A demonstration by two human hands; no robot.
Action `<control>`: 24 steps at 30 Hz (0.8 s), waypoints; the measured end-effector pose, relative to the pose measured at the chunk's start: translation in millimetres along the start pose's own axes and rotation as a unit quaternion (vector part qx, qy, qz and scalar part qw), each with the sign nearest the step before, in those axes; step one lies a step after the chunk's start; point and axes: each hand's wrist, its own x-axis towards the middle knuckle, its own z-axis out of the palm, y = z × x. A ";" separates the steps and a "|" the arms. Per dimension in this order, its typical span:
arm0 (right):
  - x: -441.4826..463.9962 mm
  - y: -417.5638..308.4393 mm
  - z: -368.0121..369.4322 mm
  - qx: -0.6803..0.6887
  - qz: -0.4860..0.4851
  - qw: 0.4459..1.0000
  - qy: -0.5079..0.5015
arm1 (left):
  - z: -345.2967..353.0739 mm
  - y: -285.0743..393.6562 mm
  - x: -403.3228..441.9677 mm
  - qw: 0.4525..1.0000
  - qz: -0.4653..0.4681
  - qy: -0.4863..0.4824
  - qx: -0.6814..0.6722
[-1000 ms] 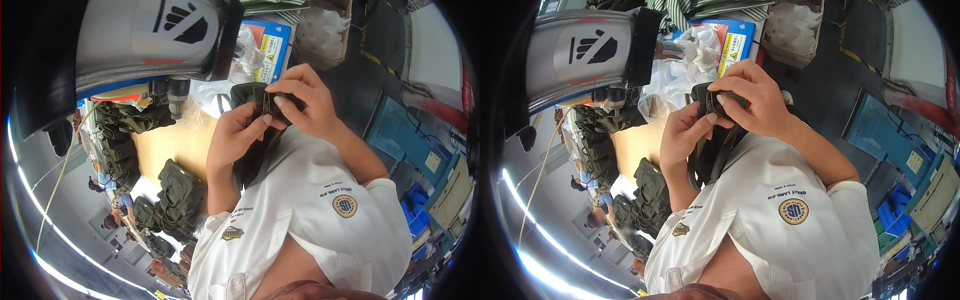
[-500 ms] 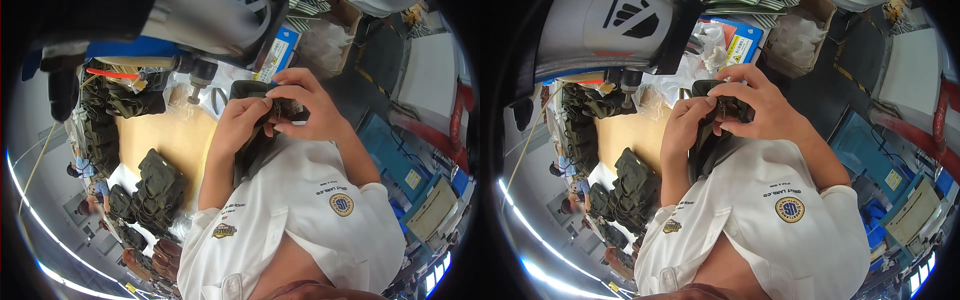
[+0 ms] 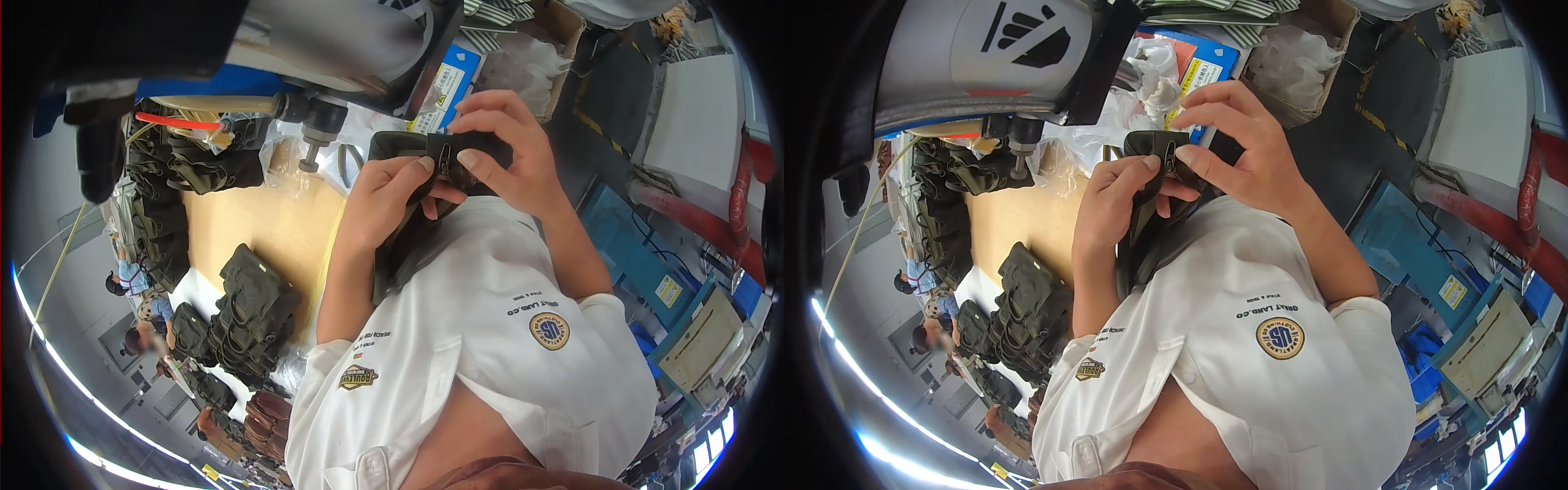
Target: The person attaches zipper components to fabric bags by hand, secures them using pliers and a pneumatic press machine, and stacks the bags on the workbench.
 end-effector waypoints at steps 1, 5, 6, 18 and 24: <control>-1.3 -1.1 0.3 -0.003 0.010 1.000 -0.008 | 0.5 -0.3 0.3 1.000 0.002 0.001 0.002; -8.3 -4.1 0.7 0.030 0.045 0.998 -0.030 | 3.6 -2.5 0.8 1.000 0.011 0.005 0.021; -10.2 -2.7 0.9 0.050 0.053 0.997 -0.034 | 5.0 -2.8 0.6 1.000 0.011 0.008 0.021; -10.7 -8.6 3.1 -0.072 -0.042 0.993 -0.077 | 10.0 -1.2 -2.4 0.998 -0.026 0.035 0.034; -6.3 -2.6 -4.7 0.020 -0.015 0.999 0.031 | 14.7 -3.3 -1.1 0.999 0.003 0.017 0.030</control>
